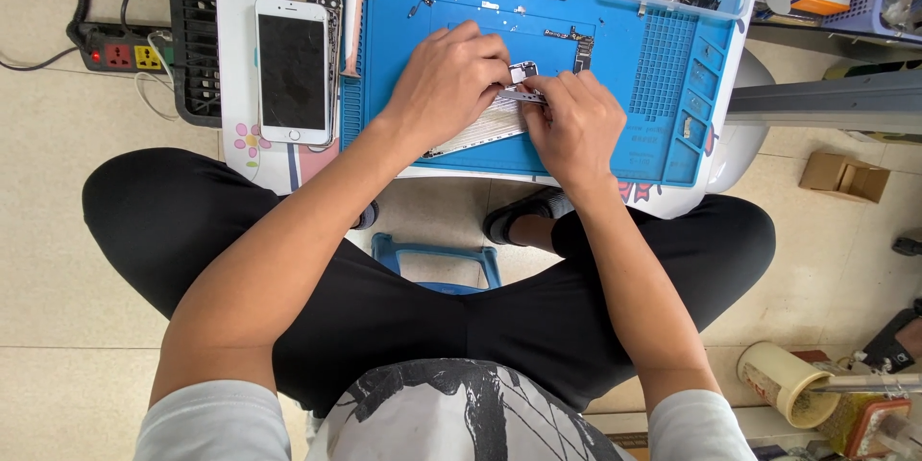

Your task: The person is repairing a disassembled smartphone on a blue work mat. They use a metal spudger to carefully pry and separate internal components, such as the battery and logic board, from the phone's chassis. The workspace is organized with various tools and spare parts visible.

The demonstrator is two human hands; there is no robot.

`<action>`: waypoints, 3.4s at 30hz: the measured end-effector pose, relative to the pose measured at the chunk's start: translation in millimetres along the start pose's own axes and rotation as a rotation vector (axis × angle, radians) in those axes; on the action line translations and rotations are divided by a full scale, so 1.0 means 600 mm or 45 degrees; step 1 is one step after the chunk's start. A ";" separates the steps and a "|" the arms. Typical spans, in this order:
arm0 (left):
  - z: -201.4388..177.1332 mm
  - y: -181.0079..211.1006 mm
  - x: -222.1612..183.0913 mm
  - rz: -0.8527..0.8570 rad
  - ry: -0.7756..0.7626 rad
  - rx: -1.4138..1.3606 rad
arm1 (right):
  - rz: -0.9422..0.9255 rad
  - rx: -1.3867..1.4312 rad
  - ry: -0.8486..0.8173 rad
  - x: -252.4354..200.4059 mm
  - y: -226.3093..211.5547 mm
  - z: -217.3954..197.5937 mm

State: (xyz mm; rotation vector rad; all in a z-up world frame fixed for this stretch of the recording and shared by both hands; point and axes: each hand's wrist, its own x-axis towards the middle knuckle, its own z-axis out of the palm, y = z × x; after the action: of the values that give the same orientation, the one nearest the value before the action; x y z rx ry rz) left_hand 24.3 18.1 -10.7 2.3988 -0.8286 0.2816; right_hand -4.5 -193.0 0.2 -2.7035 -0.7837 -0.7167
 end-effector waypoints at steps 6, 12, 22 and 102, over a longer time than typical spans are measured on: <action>-0.005 0.011 -0.005 0.132 -0.017 0.207 | 0.271 0.257 -0.080 0.007 0.016 -0.029; 0.003 0.017 -0.007 0.186 -0.027 0.380 | 0.278 0.395 -0.127 0.008 0.029 -0.039; 0.022 0.014 -0.012 0.266 0.148 0.473 | 0.338 0.510 -0.148 0.014 0.008 -0.021; 0.026 0.047 -0.016 0.148 0.215 0.629 | 0.376 0.257 -0.208 0.014 -0.007 -0.031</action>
State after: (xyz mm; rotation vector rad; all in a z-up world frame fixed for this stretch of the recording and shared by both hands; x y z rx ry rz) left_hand -0.7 -4.4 -14.3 2.7256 -0.9006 0.8049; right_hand -7.7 -192.2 20.6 -2.6334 -0.4457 -0.3346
